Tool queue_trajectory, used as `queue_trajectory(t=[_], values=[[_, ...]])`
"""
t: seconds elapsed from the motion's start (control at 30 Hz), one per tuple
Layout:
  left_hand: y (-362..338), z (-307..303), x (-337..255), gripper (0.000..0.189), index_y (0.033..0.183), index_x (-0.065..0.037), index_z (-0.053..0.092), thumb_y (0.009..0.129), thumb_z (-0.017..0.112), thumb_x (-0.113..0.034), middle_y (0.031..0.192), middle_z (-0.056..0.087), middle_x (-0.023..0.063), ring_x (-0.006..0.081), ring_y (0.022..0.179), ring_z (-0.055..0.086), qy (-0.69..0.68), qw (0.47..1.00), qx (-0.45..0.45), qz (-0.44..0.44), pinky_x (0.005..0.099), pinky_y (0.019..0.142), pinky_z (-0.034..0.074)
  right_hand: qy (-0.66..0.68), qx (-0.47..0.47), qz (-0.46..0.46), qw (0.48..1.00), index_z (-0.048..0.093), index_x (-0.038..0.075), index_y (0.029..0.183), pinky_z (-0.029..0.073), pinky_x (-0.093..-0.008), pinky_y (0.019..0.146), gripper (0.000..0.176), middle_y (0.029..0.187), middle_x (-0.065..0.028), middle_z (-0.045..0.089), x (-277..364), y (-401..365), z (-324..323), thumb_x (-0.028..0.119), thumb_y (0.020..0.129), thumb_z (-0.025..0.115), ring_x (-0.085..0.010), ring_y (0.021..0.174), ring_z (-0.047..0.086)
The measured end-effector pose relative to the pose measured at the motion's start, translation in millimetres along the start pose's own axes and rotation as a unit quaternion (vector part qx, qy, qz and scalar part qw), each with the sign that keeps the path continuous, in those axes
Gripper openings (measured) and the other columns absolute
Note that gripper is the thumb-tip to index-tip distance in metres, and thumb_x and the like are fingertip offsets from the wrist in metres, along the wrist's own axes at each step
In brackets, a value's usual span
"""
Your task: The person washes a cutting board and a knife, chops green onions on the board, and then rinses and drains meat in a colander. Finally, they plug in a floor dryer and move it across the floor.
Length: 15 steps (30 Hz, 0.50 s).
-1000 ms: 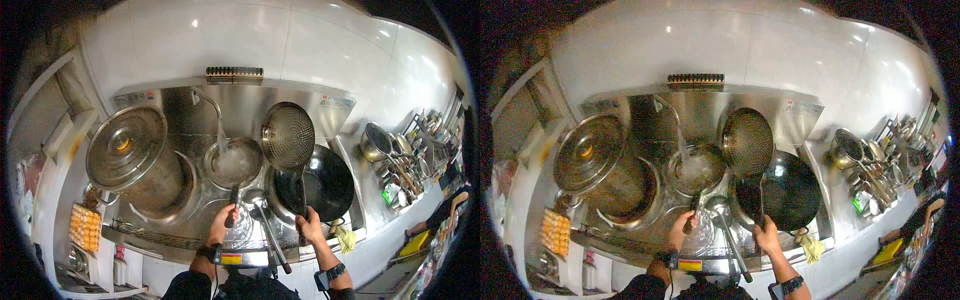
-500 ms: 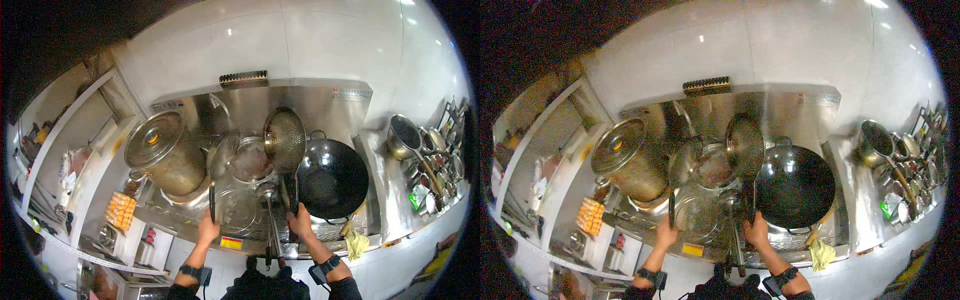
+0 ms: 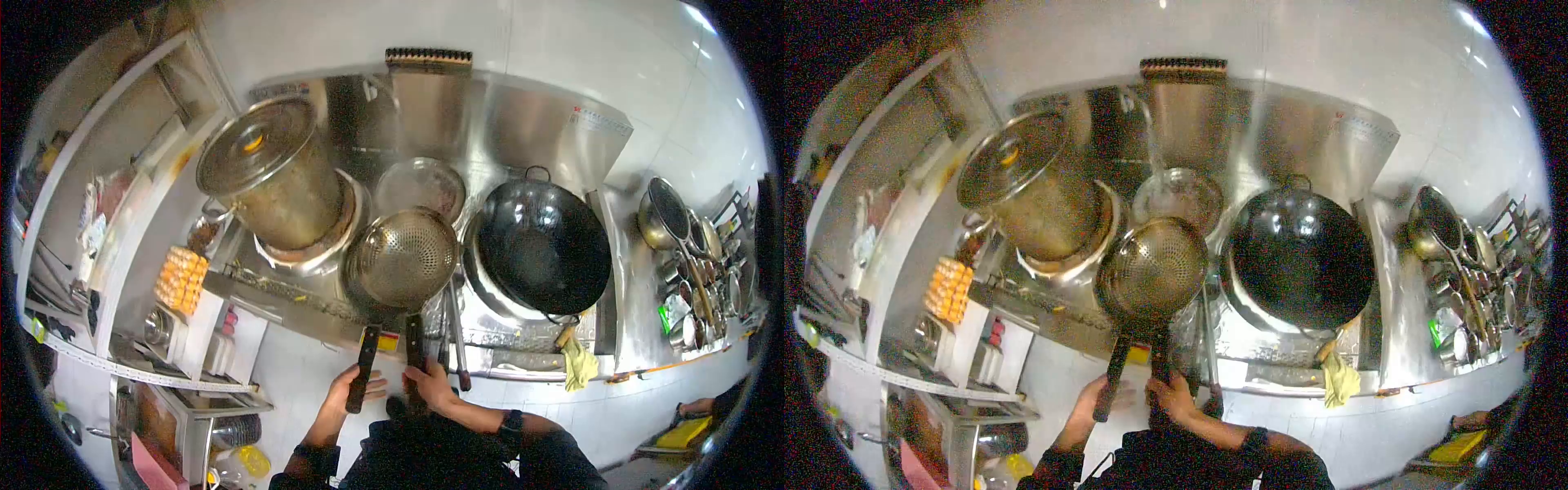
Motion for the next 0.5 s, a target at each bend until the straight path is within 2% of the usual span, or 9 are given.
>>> queue_trajectory(t=[0.03, 0.13, 0.17, 0.23, 0.27, 0.33, 0.4, 0.47, 0.5], values=[[-3.2, -0.3, -0.6, 0.043, 0.118, -0.004, 0.042, 0.089, 0.046, -0.036, 0.114, 0.05, 0.0191, 0.0392, 0.1, 0.054, -0.007, 1.0, 0.019, -0.012, 0.056, 0.084, 0.045, -0.04, 0.014, -0.017, 0.999, 0.051, -0.003, 0.089, 0.047, -0.03, 0.054, 0.012, 0.074, -0.0086, 0.06, -70.3, 26.5, 1.6, 0.008, 0.086, 0.052, -0.0171, 0.06, 0.056], [-12.3, -5.9, -5.6, 0.055, 0.122, -0.005, 0.042, 0.089, 0.039, -0.05, 0.116, 0.05, 0.0176, 0.0359, 0.098, 0.054, 0.016, 0.998, 0.05, -0.038, 0.0516, 0.079, 0.047, 0.062, 0.066, 0.106, 0.99, 0.049, -0.005, 0.098, 0.051, -0.0298, 0.058, 0.022, 0.079, -0.0109, 0.061, -63.0, 17.0, 48.2, 0.015, 0.089, 0.051, -0.0179, 0.065, 0.059], [-11.2, -9.4, -6.0, 0.056, 0.122, -0.005, 0.041, 0.089, 0.038, -0.05, 0.117, 0.05, 0.0175, 0.0356, 0.098, 0.054, 0.012, 0.997, 0.071, -0.028, 0.0507, 0.079, 0.047, -0.079, 0.056, 0.032, 0.995, 0.049, -0.004, 0.101, 0.05, -0.0272, 0.053, 0.027, 0.077, -0.0105, 0.061, -95.0, 28.0, 47.9, 0.02, 0.089, 0.052, -0.0161, 0.06, 0.059], [-9.0, -19.4, -6.7, 0.059, 0.122, -0.004, 0.041, 0.088, 0.037, -0.052, 0.118, 0.049, 0.0174, 0.0351, 0.099, 0.054, 0.008, 0.994, 0.109, -0.004, 0.0491, 0.077, 0.047, -0.211, 0.121, 0.115, 0.963, 0.052, -0.002, 0.098, 0.049, -0.0267, 0.053, 0.03, 0.073, -0.0083, 0.061, -25.6, 8.1, 64.3, 0.026, 0.089, 0.052, -0.0142, 0.057, 0.058], [-9.7, -17.8, -10.8, 0.06, 0.122, -0.006, 0.041, 0.088, 0.035, -0.055, 0.115, 0.051, 0.0166, 0.0328, 0.098, 0.055, -0.012, 0.983, 0.181, -0.009, 0.0492, 0.079, 0.047, -0.23, 0.158, 0.134, 0.951, 0.053, -0.001, 0.097, 0.049, -0.027, 0.052, 0.03, 0.071, -0.0076, 0.061, -22.6, 10.6, 66.7, 0.028, 0.088, 0.053, -0.0134, 0.056, 0.057], [-26.6, -14.8, -12.3, 0.059, 0.122, -0.008, 0.041, 0.088, 0.034, -0.055, 0.113, 0.053, 0.0162, 0.0311, 0.096, 0.057, -0.057, 0.982, 0.179, -0.021, 0.0493, 0.08, 0.047, -0.261, 0.223, 0.164, 0.925, 0.056, 0.001, 0.094, 0.048, -0.0278, 0.05, 0.031, 0.068, -0.0062, 0.061, -18.1, 14.9, 66.5, 0.031, 0.087, 0.055, -0.0119, 0.055, 0.057], [-28.3, -14.1, -20.0, 0.054, 0.124, -0.01, 0.039, 0.088, 0.038, -0.051, 0.108, 0.055, 0.0157, 0.0283, 0.089, 0.059, -0.073, 0.978, 0.196, -0.023, 0.047, 0.077, 0.05, -0.369, 0.202, -0.076, 0.904, 0.058, 0.003, 0.091, 0.047, -0.0304, 0.049, 0.029, 0.067, -0.0063, 0.061, -19.4, 23.7, 52.7, 0.031, 0.085, 0.056, -0.0153, 0.053, 0.058], [-16.0, -48.2, -17.8, 0.052, 0.125, -0.009, 0.037, 0.089, 0.04, -0.046, 0.108, 0.054, 0.0157, 0.0282, 0.086, 0.06, 0.012, 0.991, 0.119, -0.056, 0.0446, 0.071, 0.052, -0.463, 0.116, -0.295, 0.828, 0.06, 0.006, 0.092, 0.046, -0.0345, 0.05, 0.023, 0.065, -0.0075, 0.061, -26.2, 28.4, 31.4, 0.027, 0.082, 0.057, -0.0239, 0.052, 0.059], [-14.0, -47.4, -24.5, 0.051, 0.126, -0.009, 0.037, 0.09, 0.041, -0.044, 0.109, 0.054, 0.0157, 0.0282, 0.085, 0.06, 0.056, 0.993, 0.078, -0.07, 0.0434, 0.069, 0.053, -0.559, 0.057, -0.196, 0.803, 0.062, 0.009, 0.092, 0.048, -0.0354, 0.058, 0.02, 0.076, -0.0079, 0.062, -11.2, 21.5, 25.6, 0.025, 0.08, 0.057, -0.0293, 0.066, 0.06]])
Point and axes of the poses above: each hand's wrist, its own y-axis towards the middle knuckle, its own z-axis out of the palm, x = y × z, the point moved 2 cm from there along y, towards the middle knuckle
